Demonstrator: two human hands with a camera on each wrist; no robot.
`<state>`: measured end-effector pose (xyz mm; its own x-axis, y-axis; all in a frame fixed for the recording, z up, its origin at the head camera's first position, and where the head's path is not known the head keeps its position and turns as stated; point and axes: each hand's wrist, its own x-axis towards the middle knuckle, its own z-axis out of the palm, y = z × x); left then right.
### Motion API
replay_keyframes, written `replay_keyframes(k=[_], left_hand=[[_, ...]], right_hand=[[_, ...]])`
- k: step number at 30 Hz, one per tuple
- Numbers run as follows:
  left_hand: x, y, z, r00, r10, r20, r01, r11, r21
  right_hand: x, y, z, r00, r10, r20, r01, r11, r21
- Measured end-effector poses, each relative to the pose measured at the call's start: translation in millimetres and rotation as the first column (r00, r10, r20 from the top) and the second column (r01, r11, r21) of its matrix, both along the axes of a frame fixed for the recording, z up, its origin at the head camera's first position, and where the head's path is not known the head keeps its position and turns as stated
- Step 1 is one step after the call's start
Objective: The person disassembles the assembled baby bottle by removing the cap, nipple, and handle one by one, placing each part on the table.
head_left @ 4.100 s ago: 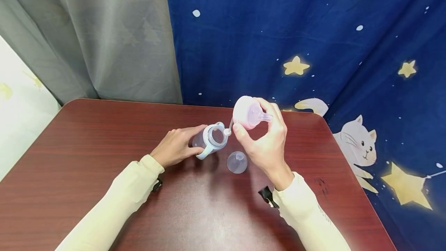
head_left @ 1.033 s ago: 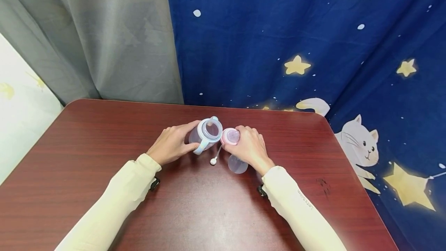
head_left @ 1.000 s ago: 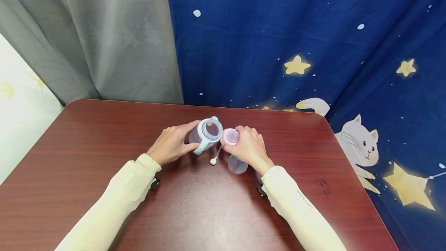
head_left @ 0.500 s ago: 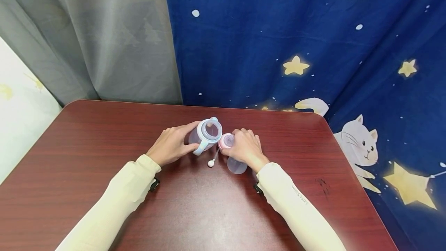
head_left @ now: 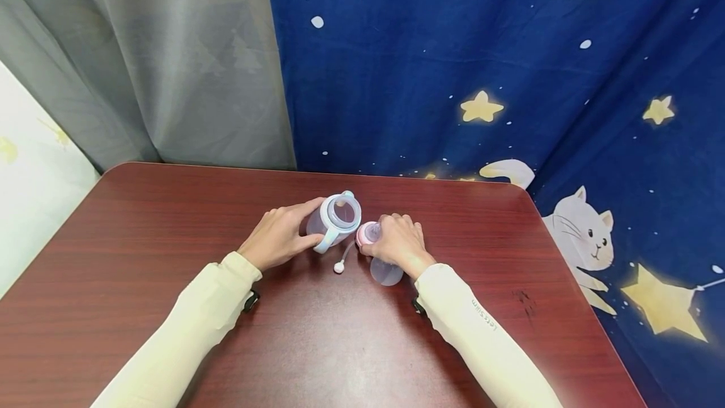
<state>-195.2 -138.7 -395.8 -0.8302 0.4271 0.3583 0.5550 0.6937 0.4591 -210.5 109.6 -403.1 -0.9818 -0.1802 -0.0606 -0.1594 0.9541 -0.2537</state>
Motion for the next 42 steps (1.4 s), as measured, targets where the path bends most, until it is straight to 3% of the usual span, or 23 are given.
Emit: replay_keyframes(k=[23, 32, 36, 42], left_hand=[[0.1, -0.2, -3.4, 1.0, -0.004, -0.005, 0.004, 1.0, 0.002], [-0.1, 0.8, -3.8, 1.0, 0.001, -0.016, -0.001, 1.0, 0.002], [0.0, 1.0, -3.0, 1.0, 0.001, -0.02, 0.0, 1.0, 0.006], [-0.6, 0.7, -3.5, 0.999, 0.007, -0.036, -0.007, 1.0, 0.011]], right_hand=[[0.6, 0.7, -6.1, 1.0, -0.002, 0.002, 0.002, 1.0, 0.008], [3.5, 5.3, 10.5, 0.999, 0.04, -0.03, -0.043, 0.996, -0.08], [6.4, 8.3, 25.2, 0.991, 0.124, -0.05, -0.131, 0.977, -0.169], [15.9, 9.4, 38.4, 0.969, 0.23, -0.089, -0.246, 0.92, -0.305]])
